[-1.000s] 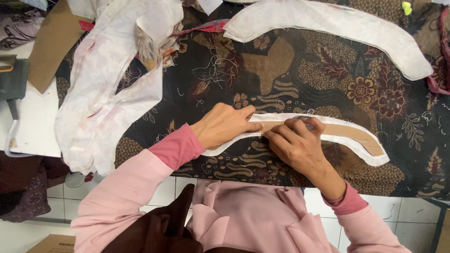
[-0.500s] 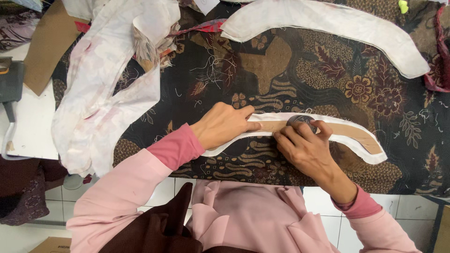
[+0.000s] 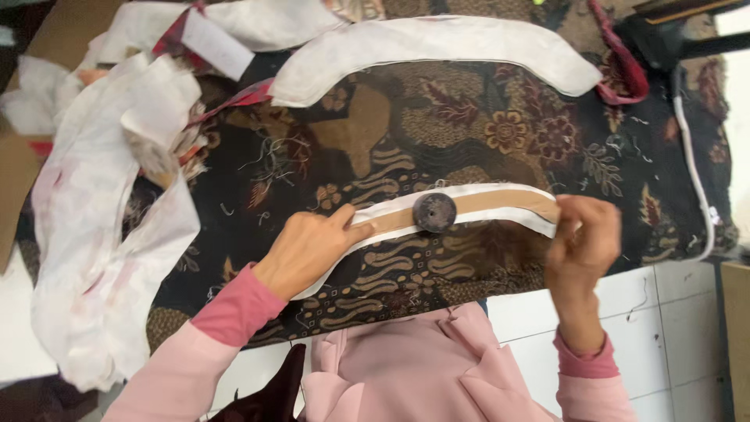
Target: The person aligns a curved cardboard template on a patterned fabric and uses a small green marking tool to trace the template's edge. The person repeatedly repositions the template and continues marking along the fabric's edge.
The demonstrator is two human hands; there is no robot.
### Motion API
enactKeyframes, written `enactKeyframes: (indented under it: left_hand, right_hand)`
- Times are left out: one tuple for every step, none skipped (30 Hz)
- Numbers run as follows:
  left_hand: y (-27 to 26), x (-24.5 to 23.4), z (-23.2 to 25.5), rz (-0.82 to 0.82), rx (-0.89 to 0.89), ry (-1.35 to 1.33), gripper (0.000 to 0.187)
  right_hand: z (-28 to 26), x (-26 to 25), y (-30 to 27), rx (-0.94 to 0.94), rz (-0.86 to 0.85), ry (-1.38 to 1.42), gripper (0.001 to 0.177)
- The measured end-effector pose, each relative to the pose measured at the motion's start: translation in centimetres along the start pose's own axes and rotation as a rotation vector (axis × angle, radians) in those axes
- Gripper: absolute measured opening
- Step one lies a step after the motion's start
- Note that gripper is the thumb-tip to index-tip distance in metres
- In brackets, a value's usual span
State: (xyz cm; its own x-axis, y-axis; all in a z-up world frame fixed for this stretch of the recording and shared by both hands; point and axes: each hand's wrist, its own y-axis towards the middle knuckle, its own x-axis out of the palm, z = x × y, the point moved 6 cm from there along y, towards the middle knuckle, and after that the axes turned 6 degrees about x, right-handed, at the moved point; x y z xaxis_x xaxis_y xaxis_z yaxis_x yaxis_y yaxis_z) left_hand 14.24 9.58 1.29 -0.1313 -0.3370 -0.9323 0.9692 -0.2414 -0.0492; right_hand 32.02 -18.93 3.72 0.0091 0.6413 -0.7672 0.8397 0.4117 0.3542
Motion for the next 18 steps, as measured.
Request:
enactKeyframes:
  left_hand:
    - [0.1, 0.0, 0.1, -0.009, -0.005, -0.002, 0.039]
    - [0.2, -0.1, 0.1, -0.02, -0.011, -0.002, 0.039]
    - [0.3, -0.2, 0.2, -0.03, -0.017, -0.003, 0.039]
    - [0.4, -0.2, 0.2, -0.038, -0.019, -0.001, 0.041]
    - [0.4, -0.3, 0.3, -0.046, -0.02, 0.002, 0.042]
    - [0.4, -0.3, 0.3, -0.054, -0.027, 0.005, 0.044]
    - [0.5, -0.4, 0.4, -0.05, -0.019, 0.014, 0.046]
    - [0.4, -0.6, 0.5, -0.044, -0.015, 0.023, 0.048]
    - [0.5, -0.7, 0.6, -0.039, -0.012, 0.032, 0.051]
    - [0.5, -0.5, 0.5, -0.076, -0.028, 0.034, 0.052]
    - [0.6, -0.2, 0.4, -0.112, -0.044, 0.037, 0.053]
    - [0.6, -0.1, 0.3, -0.149, -0.062, 0.04, 0.054]
    - [0.6, -0.1, 0.3, -0.154, -0.067, 0.035, 0.057]
    - [0.6, -0.2, 0.3, -0.159, -0.073, 0.031, 0.06]
    - [0.7, -0.2, 0.3, -0.164, -0.078, 0.026, 0.063]
    - [0.8, -0.3, 0.3, -0.172, -0.088, 0.023, 0.064]
    - [0.9, -0.3, 0.3, -0.181, -0.097, 0.021, 0.065]
    - [0.9, -0.2, 0.3, -0.188, -0.106, 0.019, 0.065]
  right_hand:
    - [-0.7, 0.3, -1.0, -0.102, -0.019, -0.087, 0.022]
    - [-1.9, 1.2, -2.3, -0.202, -0.04, -0.174, 0.028]
    - [-2.5, 2.2, -3.0, -0.205, -0.068, -0.203, 0.031]
    - [-3.1, 3.2, -3.5, -0.21, -0.097, -0.229, 0.035]
    - [-3.4, 3.8, -4.0, -0.177, -0.122, -0.248, 0.034]
    - [-3.7, 4.3, -4.4, -0.146, -0.15, -0.262, 0.036]
    - [-3.8, 4.5, -4.6, -0.124, -0.158, -0.269, 0.041]
    - [-3.9, 4.6, -4.7, -0.104, -0.169, -0.274, 0.049]
    - [-3.8, 4.7, -4.7, -0.085, -0.18, -0.279, 0.058]
    - [-3.6, 4.7, -4.6, -0.068, -0.182, -0.302, 0.065]
    - [-3.3, 4.7, -4.6, -0.052, -0.184, -0.324, 0.072]
    - [-3.1, 4.9, -4.5, -0.037, -0.186, -0.346, 0.08]
    - [-2.8, 4.9, -4.5, -0.016, -0.19, -0.352, 0.083]
    - [-2.6, 5.0, -4.5, 0.003, -0.193, -0.359, 0.086]
    - [-2.3, 5.1, -4.6, 0.023, -0.196, -0.365, 0.089]
    - [-2.1, 5.1, -4.7, 0.028, -0.197, -0.36, 0.089]
    - [-2.0, 5.2, -4.8, 0.034, -0.197, -0.354, 0.09]
    - [-2.0, 5.2, -5.0, 0.039, -0.197, -0.349, 0.091]
